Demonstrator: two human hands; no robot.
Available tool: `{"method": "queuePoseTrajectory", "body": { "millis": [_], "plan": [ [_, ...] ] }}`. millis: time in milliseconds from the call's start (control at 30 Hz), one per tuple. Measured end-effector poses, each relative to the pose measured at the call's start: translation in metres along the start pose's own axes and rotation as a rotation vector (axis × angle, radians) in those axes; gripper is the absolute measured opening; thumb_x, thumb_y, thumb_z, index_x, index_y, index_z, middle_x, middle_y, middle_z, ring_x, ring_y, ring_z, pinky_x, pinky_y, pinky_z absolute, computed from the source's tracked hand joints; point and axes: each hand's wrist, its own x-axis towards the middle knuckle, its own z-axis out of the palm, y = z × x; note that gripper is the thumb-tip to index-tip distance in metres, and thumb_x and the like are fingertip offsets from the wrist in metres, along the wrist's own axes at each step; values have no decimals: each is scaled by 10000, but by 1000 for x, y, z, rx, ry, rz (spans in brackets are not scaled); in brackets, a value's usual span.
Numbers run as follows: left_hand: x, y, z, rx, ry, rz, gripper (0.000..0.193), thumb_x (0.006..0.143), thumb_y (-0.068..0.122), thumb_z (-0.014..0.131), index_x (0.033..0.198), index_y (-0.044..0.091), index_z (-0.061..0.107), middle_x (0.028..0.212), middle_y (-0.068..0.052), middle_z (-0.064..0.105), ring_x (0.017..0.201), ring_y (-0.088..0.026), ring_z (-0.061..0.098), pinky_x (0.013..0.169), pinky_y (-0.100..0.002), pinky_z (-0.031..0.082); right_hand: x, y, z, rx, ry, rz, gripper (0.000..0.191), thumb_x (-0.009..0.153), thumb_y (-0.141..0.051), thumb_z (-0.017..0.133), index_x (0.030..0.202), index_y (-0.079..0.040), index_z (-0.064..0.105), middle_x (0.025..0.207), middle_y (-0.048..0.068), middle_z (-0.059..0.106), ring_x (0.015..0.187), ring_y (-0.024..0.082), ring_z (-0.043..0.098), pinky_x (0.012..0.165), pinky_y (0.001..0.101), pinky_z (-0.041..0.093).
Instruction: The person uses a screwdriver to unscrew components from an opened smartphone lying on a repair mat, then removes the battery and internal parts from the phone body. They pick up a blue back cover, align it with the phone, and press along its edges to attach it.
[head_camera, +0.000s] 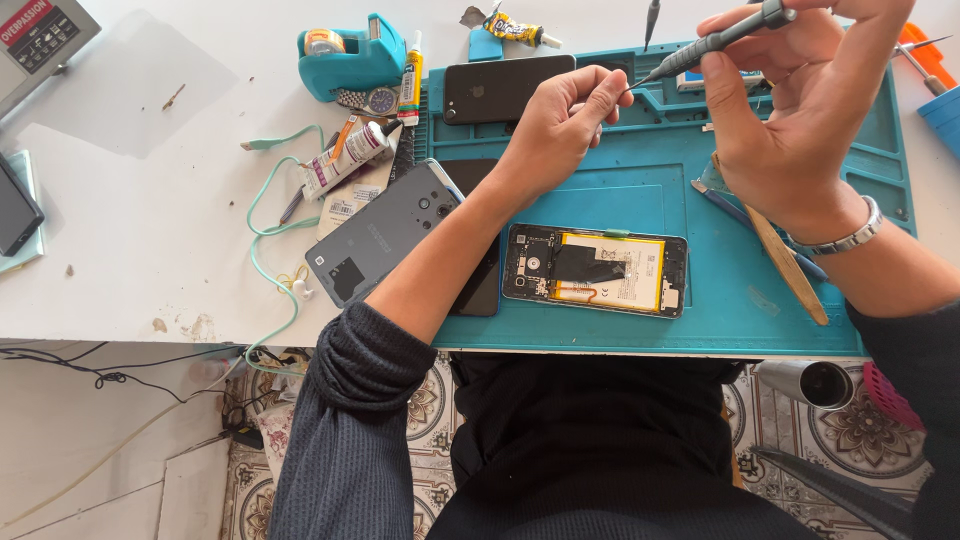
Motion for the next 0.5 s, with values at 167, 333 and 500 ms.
{"method": "queuePoseTrajectory", "body": {
  "millis": [167,333,500],
  "plan": [
    [0,1,0,-12,8,-24,354,1085,359,553,949,70,704,759,52,582,646,-15,480,569,-196,418,2,0,-1,-8,-2,-19,560,1214,102,605,1505,-91,168,1279,249,607,1109,272,702,985,294,641],
    [0,1,0,-26,0,-18,350,1086,356,559,950,66,702,765,52,578,649,-16,473,569,-197,411,2,-2,0,-6,2,2,549,1212,109,601,1491,-94,174,1256,251,603,1099,276,700,986,299,641],
    [0,0,0,-8,5,-19,349,1090,351,557,942,68,700,764,53,574,651,-14,470,569,-194,406,0,0,1,-2,5,12,564,1218,113,593,1506,-93,154,1262,247,605,1102,272,701,997,299,635]
  ]
}}
